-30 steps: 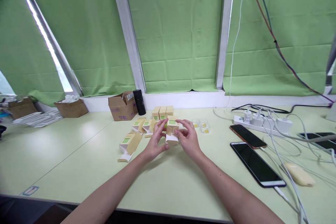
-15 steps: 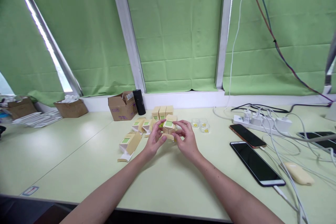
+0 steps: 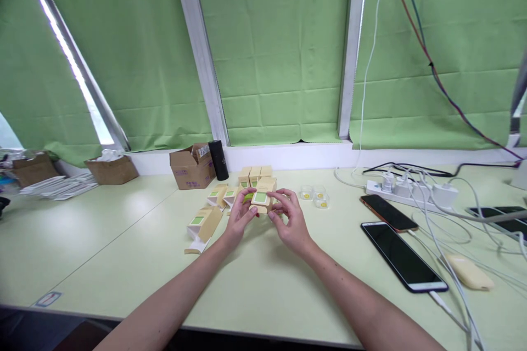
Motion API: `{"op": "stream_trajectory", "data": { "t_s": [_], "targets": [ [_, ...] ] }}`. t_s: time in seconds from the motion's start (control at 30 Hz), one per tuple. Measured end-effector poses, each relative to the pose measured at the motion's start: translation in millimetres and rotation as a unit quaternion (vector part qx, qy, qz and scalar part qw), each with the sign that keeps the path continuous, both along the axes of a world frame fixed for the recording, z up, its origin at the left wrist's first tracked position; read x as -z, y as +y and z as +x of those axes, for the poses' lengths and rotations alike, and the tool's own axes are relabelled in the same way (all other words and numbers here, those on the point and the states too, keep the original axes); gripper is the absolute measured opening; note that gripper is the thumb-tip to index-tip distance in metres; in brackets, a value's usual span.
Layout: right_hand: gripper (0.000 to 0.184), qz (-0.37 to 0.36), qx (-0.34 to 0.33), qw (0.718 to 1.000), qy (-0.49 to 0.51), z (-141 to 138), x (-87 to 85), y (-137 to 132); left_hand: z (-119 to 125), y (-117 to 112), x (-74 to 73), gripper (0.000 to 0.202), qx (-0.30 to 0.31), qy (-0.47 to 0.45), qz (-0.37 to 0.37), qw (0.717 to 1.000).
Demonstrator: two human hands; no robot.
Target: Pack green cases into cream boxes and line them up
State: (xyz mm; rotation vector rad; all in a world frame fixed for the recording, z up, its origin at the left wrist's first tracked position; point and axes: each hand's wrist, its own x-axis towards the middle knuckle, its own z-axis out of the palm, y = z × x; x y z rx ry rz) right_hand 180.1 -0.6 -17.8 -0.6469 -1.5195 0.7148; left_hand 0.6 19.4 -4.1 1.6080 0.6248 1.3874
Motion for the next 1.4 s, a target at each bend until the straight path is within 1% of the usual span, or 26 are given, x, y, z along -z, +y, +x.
{"op": "stream_trajectory", "data": {
  "t_s": [0.1,0.4,0.63,0.83,1.03,1.4],
  "targets": [
    [0.038,0.007,-0.001,1.000,-0.004,-0.1,0.3,-0.7,0.2,1.1,0.1,0.055,0.001,-0.003,0.003,1.000],
    [0.040,0.018,0.015,1.000,-0.012,-2.6,-1.6,-2.9,0.8,1.8,0.7,0.049,-0.028,0.006,0.024,0.999],
    [0.042,-0.008,0.032,0.999,-0.002,-3.4,-5.1,-3.9,1.3,3.4,5.7,0.050,-0.057,0.041,0.063,0.995],
    [0.038,-0.013,0.027,0.999,0.013,-1.2,-4.7,-0.9,-1.3,-2.4,0.8,0.050,-0.069,0.096,0.109,0.987],
    [0.038,-0.018,0.028,0.999,0.015,-1.0,-3.6,0.2,1.0,-4.1,-2.7,0.042,-0.097,0.096,0.110,0.985],
    [0.034,-0.031,0.043,0.998,0.023,-2.9,-2.6,1.9,2.2,3.1,5.1,0.038,-0.125,0.090,0.104,0.983]
  ]
}}
